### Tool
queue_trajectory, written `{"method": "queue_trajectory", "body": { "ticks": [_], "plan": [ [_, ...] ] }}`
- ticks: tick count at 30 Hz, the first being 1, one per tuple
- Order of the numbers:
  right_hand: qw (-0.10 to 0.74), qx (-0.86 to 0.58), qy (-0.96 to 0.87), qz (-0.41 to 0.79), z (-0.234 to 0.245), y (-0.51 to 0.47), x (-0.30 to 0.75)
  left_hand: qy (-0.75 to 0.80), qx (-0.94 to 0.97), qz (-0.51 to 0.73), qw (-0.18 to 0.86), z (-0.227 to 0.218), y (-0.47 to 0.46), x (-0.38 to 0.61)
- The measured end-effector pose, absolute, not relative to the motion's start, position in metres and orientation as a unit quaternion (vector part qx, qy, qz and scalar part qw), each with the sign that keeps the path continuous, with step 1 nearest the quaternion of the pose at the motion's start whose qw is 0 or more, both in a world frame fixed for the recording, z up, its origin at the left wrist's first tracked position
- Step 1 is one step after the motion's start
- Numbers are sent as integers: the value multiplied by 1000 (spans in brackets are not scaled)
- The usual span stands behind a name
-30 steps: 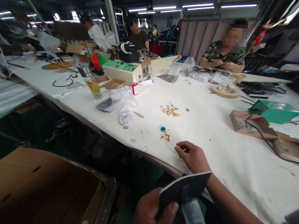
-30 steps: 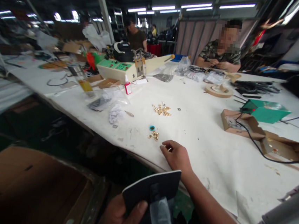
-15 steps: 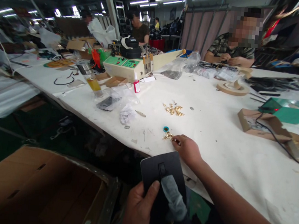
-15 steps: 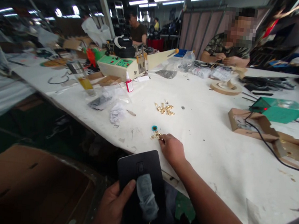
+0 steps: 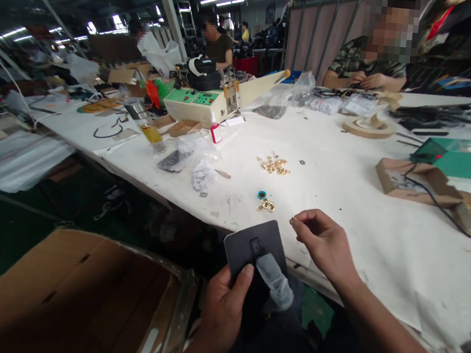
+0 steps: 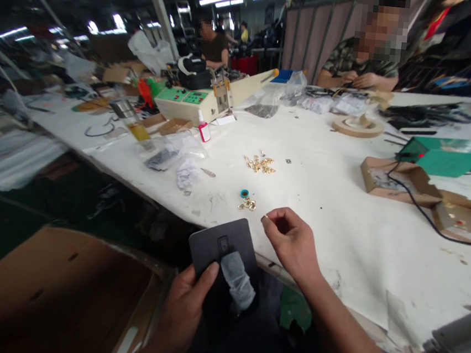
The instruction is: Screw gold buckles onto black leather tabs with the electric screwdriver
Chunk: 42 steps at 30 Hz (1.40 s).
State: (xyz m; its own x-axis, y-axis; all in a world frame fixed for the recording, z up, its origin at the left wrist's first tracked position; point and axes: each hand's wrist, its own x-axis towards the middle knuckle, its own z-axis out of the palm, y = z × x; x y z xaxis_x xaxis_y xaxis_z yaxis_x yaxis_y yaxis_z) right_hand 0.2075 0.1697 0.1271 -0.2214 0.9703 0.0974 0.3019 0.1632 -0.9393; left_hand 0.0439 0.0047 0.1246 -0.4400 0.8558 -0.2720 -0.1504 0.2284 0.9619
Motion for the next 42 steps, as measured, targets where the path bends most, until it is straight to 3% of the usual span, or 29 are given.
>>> {"method": "queue_trajectory", "body": {
  "ticks": [2, 5, 18, 31, 42],
  "plan": [
    [417, -449, -611, 501, 140, 145, 219, 647, 330, 534, 432, 128, 7, 51],
    [427, -405, -617, 522, 150, 116, 230, 627, 402, 517, 422, 133, 10, 64],
    [487, -380, -689, 380, 146, 90, 283, 612, 509, 472, 378, 144, 10, 111],
    [548, -360, -687, 314, 141, 70, 300, 613, 525, 462, 368, 149, 4, 133],
    [552, -367, -696, 274, 133, 65, 306, 606, 564, 446, 340, 154, 1, 136]
  ]
}}
